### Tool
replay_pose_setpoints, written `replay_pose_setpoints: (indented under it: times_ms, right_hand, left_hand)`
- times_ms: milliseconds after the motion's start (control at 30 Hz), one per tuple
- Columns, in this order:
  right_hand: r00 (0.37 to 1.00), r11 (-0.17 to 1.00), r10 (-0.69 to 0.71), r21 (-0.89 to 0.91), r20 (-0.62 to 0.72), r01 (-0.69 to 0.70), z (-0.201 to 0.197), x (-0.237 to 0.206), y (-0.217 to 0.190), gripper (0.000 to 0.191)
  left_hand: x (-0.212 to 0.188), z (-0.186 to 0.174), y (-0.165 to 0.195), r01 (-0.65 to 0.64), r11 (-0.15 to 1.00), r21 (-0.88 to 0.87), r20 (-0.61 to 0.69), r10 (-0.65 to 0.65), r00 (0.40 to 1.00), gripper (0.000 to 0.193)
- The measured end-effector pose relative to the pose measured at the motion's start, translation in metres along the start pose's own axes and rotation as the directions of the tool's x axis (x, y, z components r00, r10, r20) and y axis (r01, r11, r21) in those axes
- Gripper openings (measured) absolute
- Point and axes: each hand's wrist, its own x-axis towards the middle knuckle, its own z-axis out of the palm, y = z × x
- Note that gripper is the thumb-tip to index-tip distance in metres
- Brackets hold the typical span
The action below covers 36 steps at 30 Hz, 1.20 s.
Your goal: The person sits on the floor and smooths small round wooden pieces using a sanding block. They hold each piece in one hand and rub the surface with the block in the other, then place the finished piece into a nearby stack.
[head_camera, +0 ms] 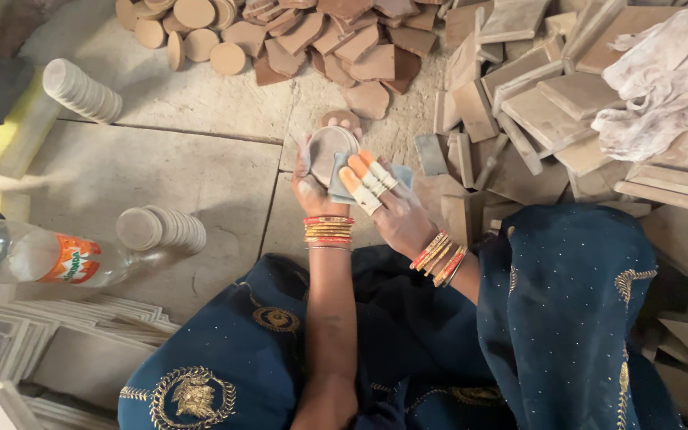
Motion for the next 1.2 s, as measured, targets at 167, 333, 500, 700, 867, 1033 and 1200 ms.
replay_pose_setpoints:
  times_ms: [167,333,500,700,867,1033,1200]
  right_hand:
    - [0.923,0.931,0.362,0.009,0.131,-0.366,0.014,-0.002,0.032,0.048]
    - [0.931,0.893,0.363,0.271,0.036,-0.359,0.020,-0.010,0.057,0.064]
    - [0.929,0.883,0.367,0.302,0.033,-0.360,0.030,-0.020,0.048,0.066]
    - [0.747,0.633,0.640,0.429,0.178,-0.644,0.031,-0.009,0.036,0.029]
    - [0.632,-0.117,0.709,0.936,0.313,-0.332,0.013,0.015,0.034,0.027]
    - [0.623,0.000,0.742,0.930,0.247,-0.369,-0.011,0.031,0.032,0.039]
    - [0.713,0.146,0.666,0.900,0.219,-0.412,-0.046,0.037,0.056,0.033]
  left_hand:
    - [0.001,-0.008,-0.013,0.000,1.000,-0.025,0.052,0.001,0.999,0.049]
    - [0.004,-0.024,-0.022,-0.068,0.998,0.012,-0.043,0.068,0.997,0.043]
    - [0.014,-0.043,-0.010,-0.081,0.997,-0.004,-0.112,0.080,0.990,0.039]
    - [0.021,-0.053,-0.006,-0.355,0.905,0.233,-0.134,0.391,0.910,0.034]
    - [0.020,-0.047,-0.018,-0.363,0.872,0.329,-0.170,0.433,0.885,0.068]
    - [0.012,-0.047,-0.039,-0.332,0.838,0.432,-0.049,0.390,0.920,0.064]
    - [0.004,-0.030,-0.030,-0.165,0.643,0.748,0.039,0.205,0.978,0.056]
